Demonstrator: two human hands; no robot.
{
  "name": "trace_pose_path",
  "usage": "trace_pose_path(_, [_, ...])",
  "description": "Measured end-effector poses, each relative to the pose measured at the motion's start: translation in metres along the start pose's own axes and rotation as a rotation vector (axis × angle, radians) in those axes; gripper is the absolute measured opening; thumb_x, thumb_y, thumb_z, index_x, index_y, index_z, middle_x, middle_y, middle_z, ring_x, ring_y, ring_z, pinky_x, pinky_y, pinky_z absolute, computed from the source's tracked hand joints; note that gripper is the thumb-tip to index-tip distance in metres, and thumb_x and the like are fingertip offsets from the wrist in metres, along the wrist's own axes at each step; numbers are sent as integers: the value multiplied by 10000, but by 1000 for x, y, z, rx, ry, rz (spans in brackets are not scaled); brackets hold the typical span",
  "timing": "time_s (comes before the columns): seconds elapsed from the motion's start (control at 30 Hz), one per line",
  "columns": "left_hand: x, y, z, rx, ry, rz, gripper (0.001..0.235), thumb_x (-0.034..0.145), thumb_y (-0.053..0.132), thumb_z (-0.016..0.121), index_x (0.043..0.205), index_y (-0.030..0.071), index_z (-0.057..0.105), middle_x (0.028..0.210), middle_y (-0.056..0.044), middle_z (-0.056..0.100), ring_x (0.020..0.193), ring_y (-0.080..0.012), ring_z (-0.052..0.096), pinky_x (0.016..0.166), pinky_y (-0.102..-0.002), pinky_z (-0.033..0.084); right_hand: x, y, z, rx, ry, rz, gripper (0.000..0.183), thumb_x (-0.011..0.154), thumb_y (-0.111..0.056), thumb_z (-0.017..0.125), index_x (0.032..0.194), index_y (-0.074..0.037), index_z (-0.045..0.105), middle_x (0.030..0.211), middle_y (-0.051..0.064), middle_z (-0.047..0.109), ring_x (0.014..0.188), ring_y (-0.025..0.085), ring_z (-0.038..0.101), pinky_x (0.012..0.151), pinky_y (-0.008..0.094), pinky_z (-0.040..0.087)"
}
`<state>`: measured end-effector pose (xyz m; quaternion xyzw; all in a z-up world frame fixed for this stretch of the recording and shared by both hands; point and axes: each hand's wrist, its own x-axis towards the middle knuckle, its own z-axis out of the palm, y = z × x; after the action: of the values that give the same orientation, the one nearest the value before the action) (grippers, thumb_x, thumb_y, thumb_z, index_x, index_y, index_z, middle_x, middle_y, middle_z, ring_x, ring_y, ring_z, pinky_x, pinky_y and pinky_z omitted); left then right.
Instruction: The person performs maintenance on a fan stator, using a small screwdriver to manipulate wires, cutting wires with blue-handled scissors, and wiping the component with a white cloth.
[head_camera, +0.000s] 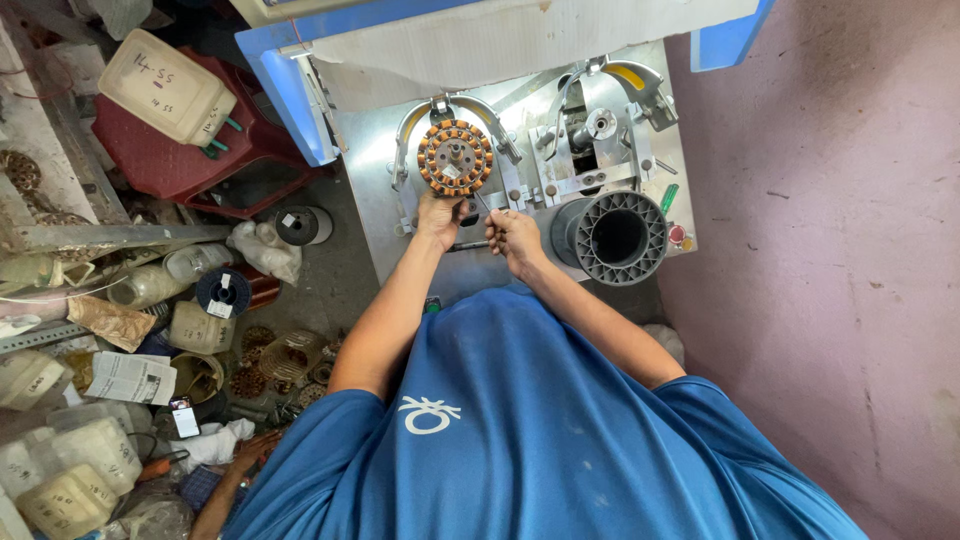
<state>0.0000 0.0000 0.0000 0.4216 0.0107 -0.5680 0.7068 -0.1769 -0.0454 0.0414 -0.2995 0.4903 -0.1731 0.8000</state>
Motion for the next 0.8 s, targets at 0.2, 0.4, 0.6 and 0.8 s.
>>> trace_pose_path(0.2, [-17,14,22,-114,-43,-71,259,797,-71,754,1021,37,681,897,-66,691,692,-198,635,589,-328,502,-3,-3,5,-39,14,-87,264,1003,-262,633,841,-55,648,644,29,620,487,124,546,435,269,434])
trace_pose_path(0.4, [-19,5,24,-175,-25,-76,288,775,-81,703,1017,70,666,892,-60,687,677,-218,631,592,-349,495,16,-17,-6,-229,86,-289,307,1000,-253,664,752,-78,616,584,-28,505,456,73,413,414,242,315])
trace_pose_path(0.6, [-19,4,28,-150,-1,-47,299,824,-79,658,1110,6,659,956,-95,688,734,-209,605,612,-346,484,14,-28,3,-538,178,-473,327,988,-259,634,738,-52,594,614,7,529,535,141,494,503,334,395])
trace_pose_path(0.8, [-29,12,42,-186,-99,-81,296,847,-103,640,1112,29,643,928,-91,660,706,-211,602,642,-358,502,-23,-84,30,-1274,468,-1204,86,912,-108,614,848,-58,640,821,141,642,790,372,644,675,455,502])
